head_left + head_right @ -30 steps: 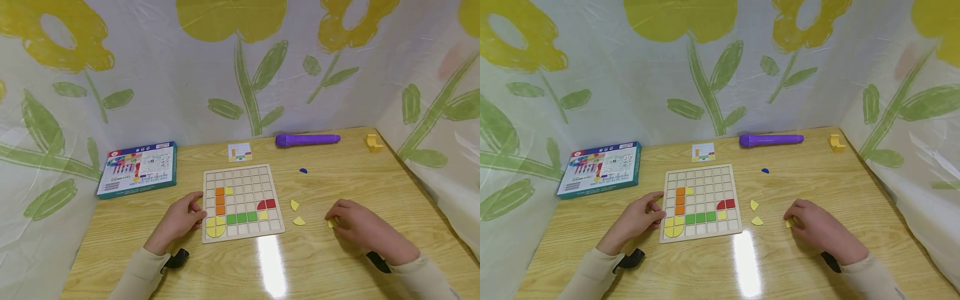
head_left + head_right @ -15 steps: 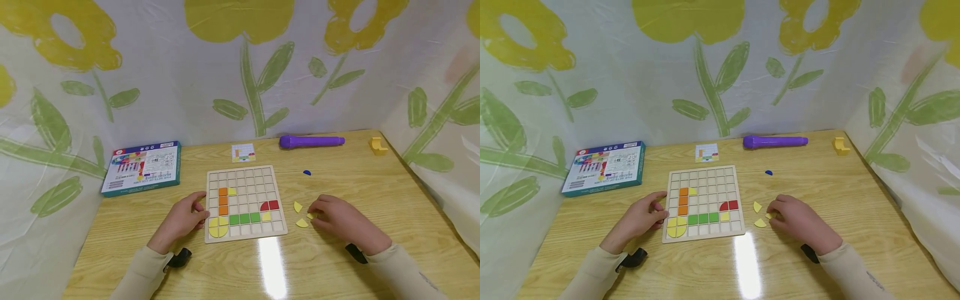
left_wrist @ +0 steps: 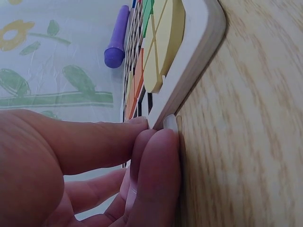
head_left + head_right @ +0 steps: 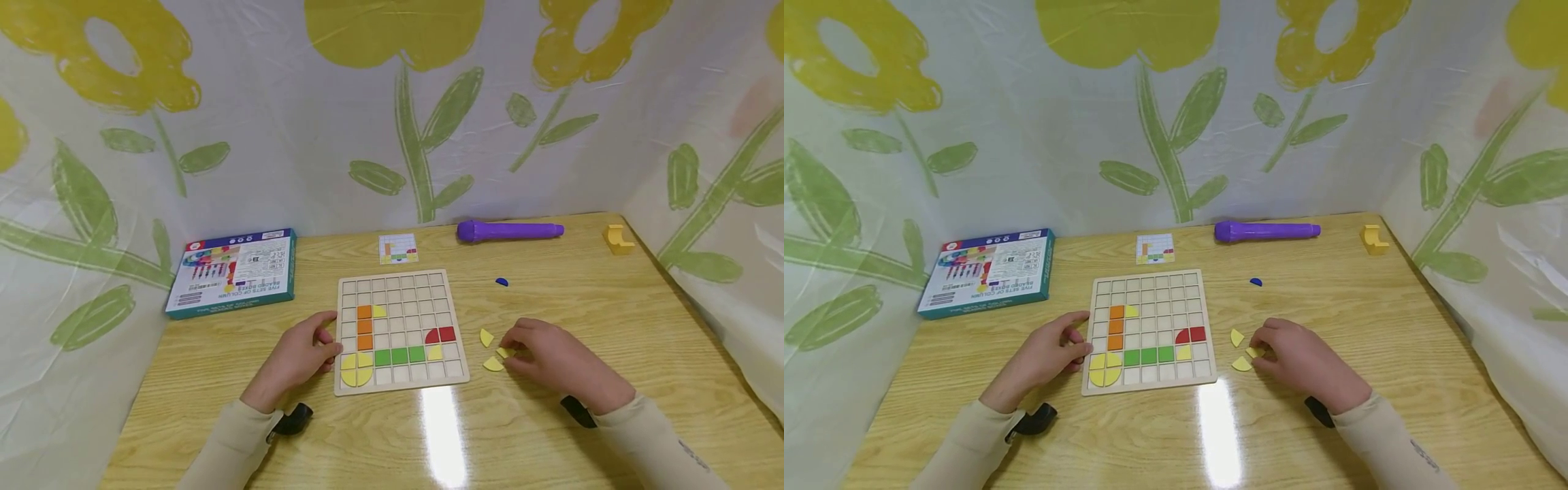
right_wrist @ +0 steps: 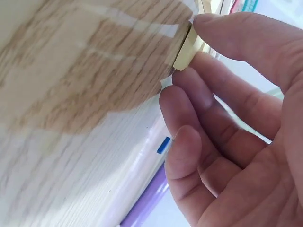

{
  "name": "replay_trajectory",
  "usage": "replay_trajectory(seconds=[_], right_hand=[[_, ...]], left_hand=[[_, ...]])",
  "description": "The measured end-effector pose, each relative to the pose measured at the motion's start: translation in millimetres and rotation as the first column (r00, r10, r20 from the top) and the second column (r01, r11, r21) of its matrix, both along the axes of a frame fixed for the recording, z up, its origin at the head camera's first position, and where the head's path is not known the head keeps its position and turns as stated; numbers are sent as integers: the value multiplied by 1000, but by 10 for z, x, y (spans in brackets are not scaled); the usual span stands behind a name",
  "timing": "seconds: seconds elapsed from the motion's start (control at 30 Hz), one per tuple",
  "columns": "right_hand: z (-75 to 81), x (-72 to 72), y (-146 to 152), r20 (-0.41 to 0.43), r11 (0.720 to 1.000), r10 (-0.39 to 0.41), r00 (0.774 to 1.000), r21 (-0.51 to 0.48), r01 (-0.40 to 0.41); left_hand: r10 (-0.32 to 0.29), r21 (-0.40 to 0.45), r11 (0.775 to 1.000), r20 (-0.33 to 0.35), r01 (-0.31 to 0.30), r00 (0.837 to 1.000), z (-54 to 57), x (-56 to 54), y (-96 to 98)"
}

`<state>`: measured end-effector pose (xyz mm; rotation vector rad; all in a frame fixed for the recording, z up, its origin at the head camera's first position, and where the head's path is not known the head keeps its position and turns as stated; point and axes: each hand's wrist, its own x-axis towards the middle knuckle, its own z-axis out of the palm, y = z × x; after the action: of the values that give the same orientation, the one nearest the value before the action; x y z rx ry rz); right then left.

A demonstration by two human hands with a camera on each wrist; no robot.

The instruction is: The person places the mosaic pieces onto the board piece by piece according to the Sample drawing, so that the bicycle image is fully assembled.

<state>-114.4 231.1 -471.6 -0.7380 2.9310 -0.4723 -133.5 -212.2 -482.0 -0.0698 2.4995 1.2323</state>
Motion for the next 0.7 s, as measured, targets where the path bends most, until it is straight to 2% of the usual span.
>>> replay_trajectory(seconds=[0.17, 0.37, 0.7], right_hand=[[40, -18, -80, -26, 1000, -12, 1000, 22, 13], [118, -63, -371, -50, 1000, 19, 999, 19, -18], [89, -109, -805, -87, 998, 51, 995, 30, -49]], left_hand=[[-6, 4, 1000, -2, 6, 1000, 4, -1, -5], [-10, -4, 1000, -11, 10, 1000, 12, -6, -12], [-13, 3, 1000, -5, 13, 1000, 5, -3, -16]])
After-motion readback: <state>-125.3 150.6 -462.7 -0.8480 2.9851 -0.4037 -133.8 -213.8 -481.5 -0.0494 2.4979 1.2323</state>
